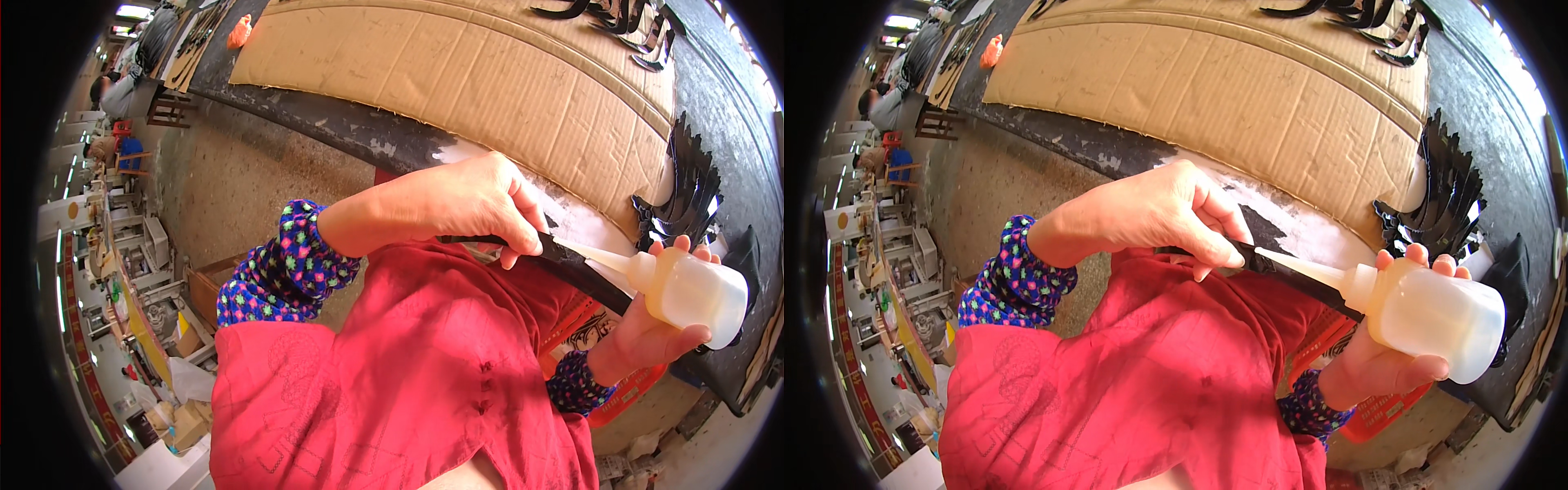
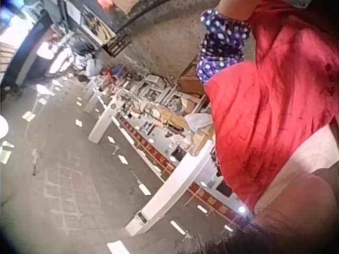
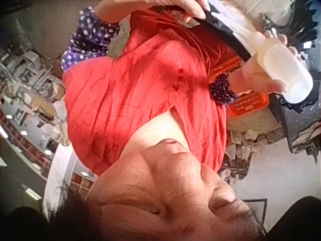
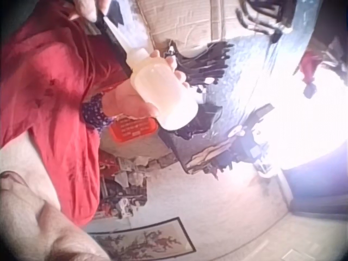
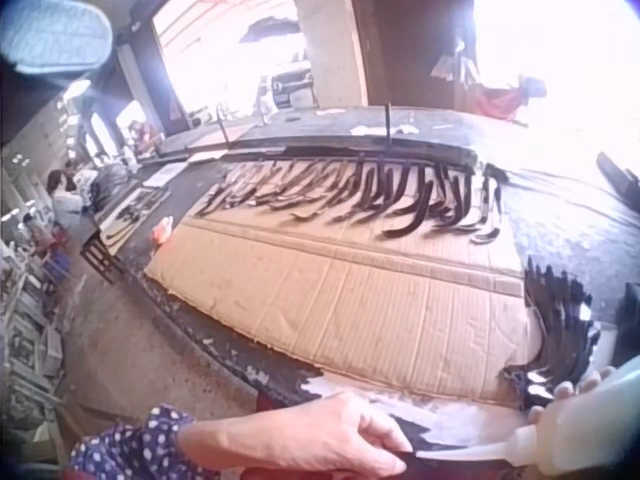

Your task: The recorder applies glue to several black shoe components using a squeeze bottle at a workbench.

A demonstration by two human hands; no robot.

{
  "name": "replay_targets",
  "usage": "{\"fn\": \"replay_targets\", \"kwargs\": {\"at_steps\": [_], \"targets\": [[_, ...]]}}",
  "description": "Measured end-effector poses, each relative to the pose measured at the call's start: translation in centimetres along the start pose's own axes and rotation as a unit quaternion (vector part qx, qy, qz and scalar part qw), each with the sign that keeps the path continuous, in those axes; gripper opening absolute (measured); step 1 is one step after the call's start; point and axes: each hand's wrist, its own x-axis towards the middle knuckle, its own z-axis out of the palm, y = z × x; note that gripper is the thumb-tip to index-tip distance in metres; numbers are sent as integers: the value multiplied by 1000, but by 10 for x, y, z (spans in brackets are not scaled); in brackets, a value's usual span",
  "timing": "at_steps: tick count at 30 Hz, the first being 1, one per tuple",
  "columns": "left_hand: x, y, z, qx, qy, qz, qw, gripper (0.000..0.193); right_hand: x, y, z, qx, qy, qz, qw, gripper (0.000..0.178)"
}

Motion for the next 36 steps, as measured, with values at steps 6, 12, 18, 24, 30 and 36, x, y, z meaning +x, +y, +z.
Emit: {"fn": "replay_targets", "kwargs": {"at_steps": [6, 12, 18, 24, 30, 36], "targets": [[4, -4, -2, 9, -10, 1, 1000, 23, 1, 4, 1, 4, 0, 4, 1000, 86], [5, -3, -2, 13, -9, 7, 1000, 22, 1, 5, -1, -5, 5, 2, 1000, 86], [5, -2, -2, 9, -5, -4, 1000, 22, 1, 7, 0, 4, 7, 10, 1000, 86], [5, -2, -2, 2, -7, -8, 1000, 21, 1, 7, 1, -6, 6, 4, 1000, 86], [8, -3, -2, 6, -15, -2, 1000, 21, 1, 8, -2, 8, 2, 5, 1000, 86], [8, -4, -3, -2, -16, -10, 1000, 21, 1, 9, -2, 14, -4, 11, 1000, 87]]}}
